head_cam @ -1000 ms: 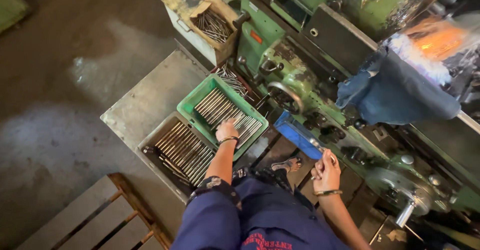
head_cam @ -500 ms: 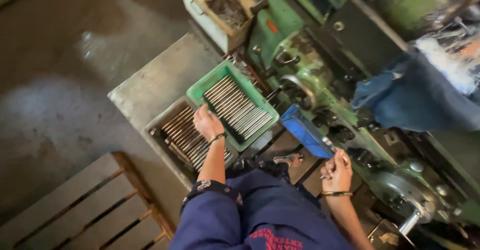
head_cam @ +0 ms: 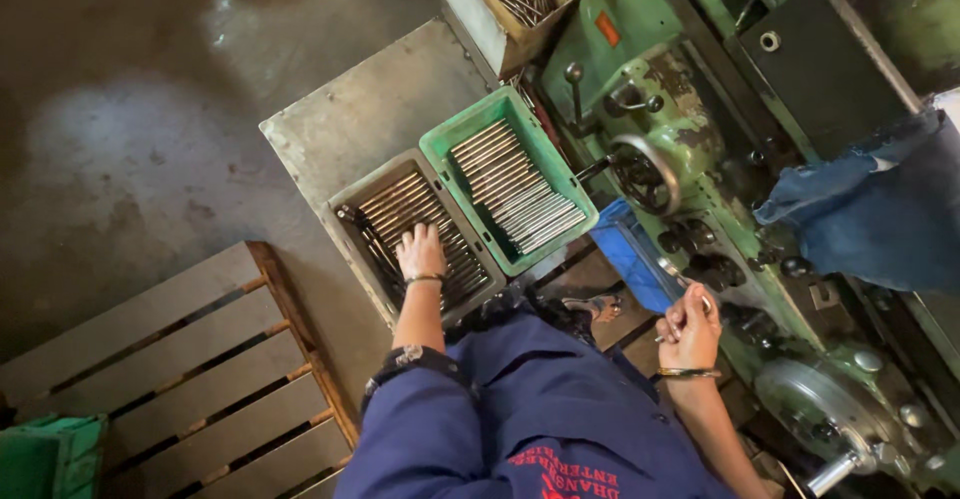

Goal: The person operates a metal lathe to machine cylindrical metal rods. They load each rod into the chuck, engage the cutting tool, and after machining, remove the finished rod and place it into a green bin. The process is repeated for multiple rods.

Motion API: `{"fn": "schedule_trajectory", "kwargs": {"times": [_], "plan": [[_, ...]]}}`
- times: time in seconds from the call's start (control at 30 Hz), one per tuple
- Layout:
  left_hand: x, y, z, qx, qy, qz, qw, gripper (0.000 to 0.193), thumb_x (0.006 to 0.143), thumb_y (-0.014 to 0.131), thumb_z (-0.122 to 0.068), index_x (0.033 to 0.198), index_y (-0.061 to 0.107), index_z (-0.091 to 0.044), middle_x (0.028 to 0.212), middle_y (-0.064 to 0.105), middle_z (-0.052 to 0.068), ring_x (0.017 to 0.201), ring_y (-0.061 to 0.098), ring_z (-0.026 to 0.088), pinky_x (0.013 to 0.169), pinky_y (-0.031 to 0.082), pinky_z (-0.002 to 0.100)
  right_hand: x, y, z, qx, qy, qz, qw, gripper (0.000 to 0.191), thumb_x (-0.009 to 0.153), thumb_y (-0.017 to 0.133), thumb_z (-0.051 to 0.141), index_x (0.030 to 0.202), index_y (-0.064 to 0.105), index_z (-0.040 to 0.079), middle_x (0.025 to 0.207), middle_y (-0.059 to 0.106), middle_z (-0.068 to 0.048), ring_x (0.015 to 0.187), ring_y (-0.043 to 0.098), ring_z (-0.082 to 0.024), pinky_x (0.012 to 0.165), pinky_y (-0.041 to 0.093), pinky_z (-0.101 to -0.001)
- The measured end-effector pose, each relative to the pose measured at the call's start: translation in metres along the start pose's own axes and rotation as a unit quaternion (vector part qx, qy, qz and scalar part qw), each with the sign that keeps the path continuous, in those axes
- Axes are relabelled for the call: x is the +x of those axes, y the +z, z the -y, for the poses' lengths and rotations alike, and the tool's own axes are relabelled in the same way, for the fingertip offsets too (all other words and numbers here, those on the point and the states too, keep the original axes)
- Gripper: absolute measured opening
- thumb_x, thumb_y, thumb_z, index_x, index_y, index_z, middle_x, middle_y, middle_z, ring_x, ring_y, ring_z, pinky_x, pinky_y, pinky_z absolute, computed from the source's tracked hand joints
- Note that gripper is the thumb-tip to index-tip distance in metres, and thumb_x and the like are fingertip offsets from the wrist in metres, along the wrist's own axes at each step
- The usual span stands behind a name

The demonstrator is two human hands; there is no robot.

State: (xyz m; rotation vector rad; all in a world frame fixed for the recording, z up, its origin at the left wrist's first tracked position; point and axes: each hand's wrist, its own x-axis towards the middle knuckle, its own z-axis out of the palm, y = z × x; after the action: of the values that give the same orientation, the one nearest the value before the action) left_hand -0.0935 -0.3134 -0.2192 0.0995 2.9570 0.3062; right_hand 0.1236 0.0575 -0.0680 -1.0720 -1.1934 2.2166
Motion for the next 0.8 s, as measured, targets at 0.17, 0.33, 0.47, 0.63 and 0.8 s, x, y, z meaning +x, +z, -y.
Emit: {"fn": "schedule_trajectory", "kwargs": {"times": [0.17, 0.33, 0.47, 0.63, 0.8], "plan": [[0.013, -0.006, -0.014, 0.028, 0.041, 0.092, 0.995, 0.030, 0.087, 0.072, -0.025, 0.116, 0.063, -0.018, 0.132, 0.058, 0.006, 0.123, 0.055, 0.031, 0.098, 0.050, 0.048, -0.003, 0.003, 0.000, -0.006, 0.005, -0.016, 1.000, 0.015, 0.103, 0.064, 0.033, 0.105, 0.067, 0.019, 0.064, 0.047, 0.003, 0.047, 0.035, -0.006, 0.041, 0.027, -0.0220], [0.003, -0.004, -0.050, 0.011, -0.002, 0.042, 0.999, 0.032, 0.091, 0.066, -0.014, 0.122, 0.058, -0.014, 0.127, 0.058, 0.008, 0.119, 0.058, 0.035, 0.091, 0.053, 0.048, -0.007, 0.000, 0.004, 0.019, 0.000, -0.024, 1.000, 0.013, 0.102, 0.064, 0.030, 0.105, 0.066, 0.017, 0.063, 0.046, 0.003, 0.046, 0.034, -0.006, 0.040, 0.027, -0.0223], [-0.002, -0.015, -0.050, 0.032, -0.005, 0.064, 0.997, 0.036, 0.085, 0.067, -0.016, 0.118, 0.056, -0.011, 0.123, 0.057, 0.014, 0.114, 0.059, 0.033, 0.098, 0.052, 0.042, -0.013, -0.004, 0.004, 0.021, -0.016, -0.024, 0.999, 0.014, 0.103, 0.063, 0.027, 0.106, 0.066, 0.014, 0.066, 0.048, 0.004, 0.049, 0.037, -0.005, 0.042, 0.029, -0.0216], [0.014, -0.038, -0.066, -0.420, -0.140, -0.204, 0.873, 0.026, 0.105, 0.050, -0.014, 0.130, 0.056, -0.007, 0.112, 0.059, 0.016, 0.096, 0.062, 0.032, 0.086, 0.051, 0.046, -0.020, -0.008, 0.014, -0.013, -0.039, -0.036, 0.998, 0.015, 0.102, 0.063, 0.024, 0.107, 0.067, 0.010, 0.064, 0.047, 0.003, 0.049, 0.037, -0.004, 0.042, 0.029, -0.0206], [0.021, -0.069, -0.150, -0.646, -0.016, -0.017, 0.763, 0.033, 0.105, 0.046, -0.019, 0.128, 0.064, -0.005, 0.094, 0.052, 0.004, 0.071, 0.048, 0.018, 0.061, 0.041, 0.035, -0.027, 0.006, 0.021, -0.085, -0.115, -0.017, 0.990, 0.016, 0.103, 0.063, 0.021, 0.107, 0.070, 0.008, 0.063, 0.048, 0.006, 0.052, 0.039, -0.003, 0.044, 0.027, -0.0206]]}}
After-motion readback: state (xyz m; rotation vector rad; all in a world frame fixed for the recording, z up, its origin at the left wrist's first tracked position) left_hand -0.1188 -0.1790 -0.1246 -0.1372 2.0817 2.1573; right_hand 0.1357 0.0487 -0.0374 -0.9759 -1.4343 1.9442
